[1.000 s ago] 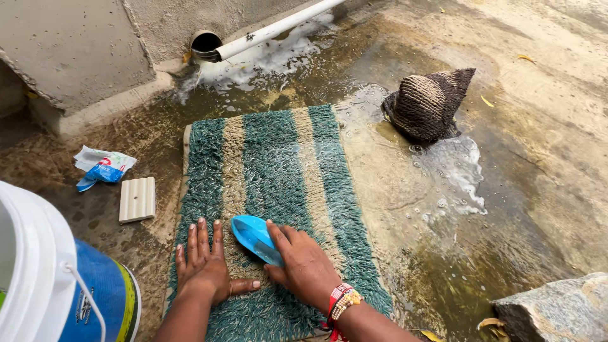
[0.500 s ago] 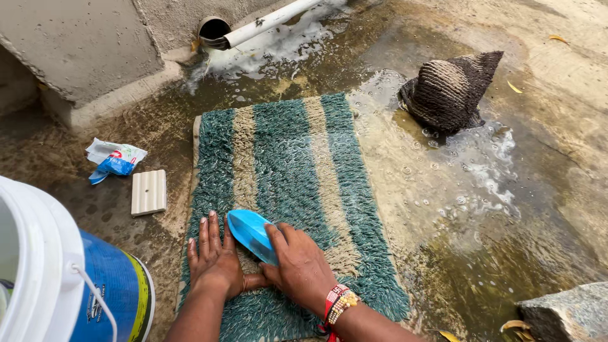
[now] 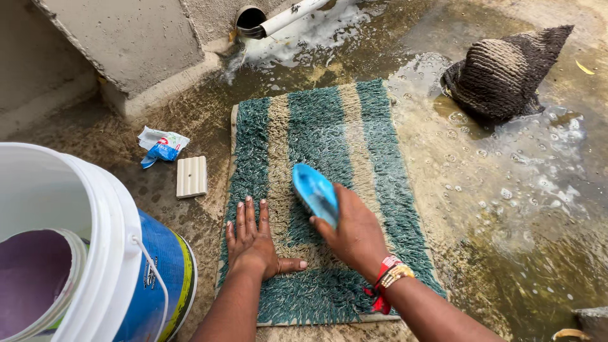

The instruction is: The person scrubs a small rug using a blue brush on a wet concrete floor, then adds liquid from a container into a bucket of water and continues scrubbing the rug.

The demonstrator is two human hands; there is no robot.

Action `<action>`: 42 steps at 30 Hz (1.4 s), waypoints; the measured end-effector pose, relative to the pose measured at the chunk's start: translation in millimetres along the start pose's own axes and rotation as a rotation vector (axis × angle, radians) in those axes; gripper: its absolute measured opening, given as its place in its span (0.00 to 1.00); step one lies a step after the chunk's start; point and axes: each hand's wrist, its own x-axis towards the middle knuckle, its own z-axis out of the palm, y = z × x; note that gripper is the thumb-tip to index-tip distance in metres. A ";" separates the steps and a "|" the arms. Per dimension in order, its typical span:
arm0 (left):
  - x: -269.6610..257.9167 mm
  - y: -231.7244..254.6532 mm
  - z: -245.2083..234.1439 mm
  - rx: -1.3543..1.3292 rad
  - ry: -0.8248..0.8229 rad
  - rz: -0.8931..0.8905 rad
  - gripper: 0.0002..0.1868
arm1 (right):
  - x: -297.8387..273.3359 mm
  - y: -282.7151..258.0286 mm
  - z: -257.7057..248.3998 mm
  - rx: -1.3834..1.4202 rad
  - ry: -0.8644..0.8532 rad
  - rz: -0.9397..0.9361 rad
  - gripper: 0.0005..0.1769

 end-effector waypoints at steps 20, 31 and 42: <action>5.1 -6.3 8.5 -0.026 0.050 0.009 0.91 | -23.7 -23.6 12.2 -0.185 -0.266 -0.157 0.31; 7.0 -6.4 6.1 -0.069 0.053 0.018 0.90 | 11.8 60.5 -31.1 -0.300 0.140 0.329 0.35; 6.9 -7.0 11.2 -0.064 0.069 0.029 0.90 | 17.2 81.2 -32.0 -0.271 0.051 0.290 0.46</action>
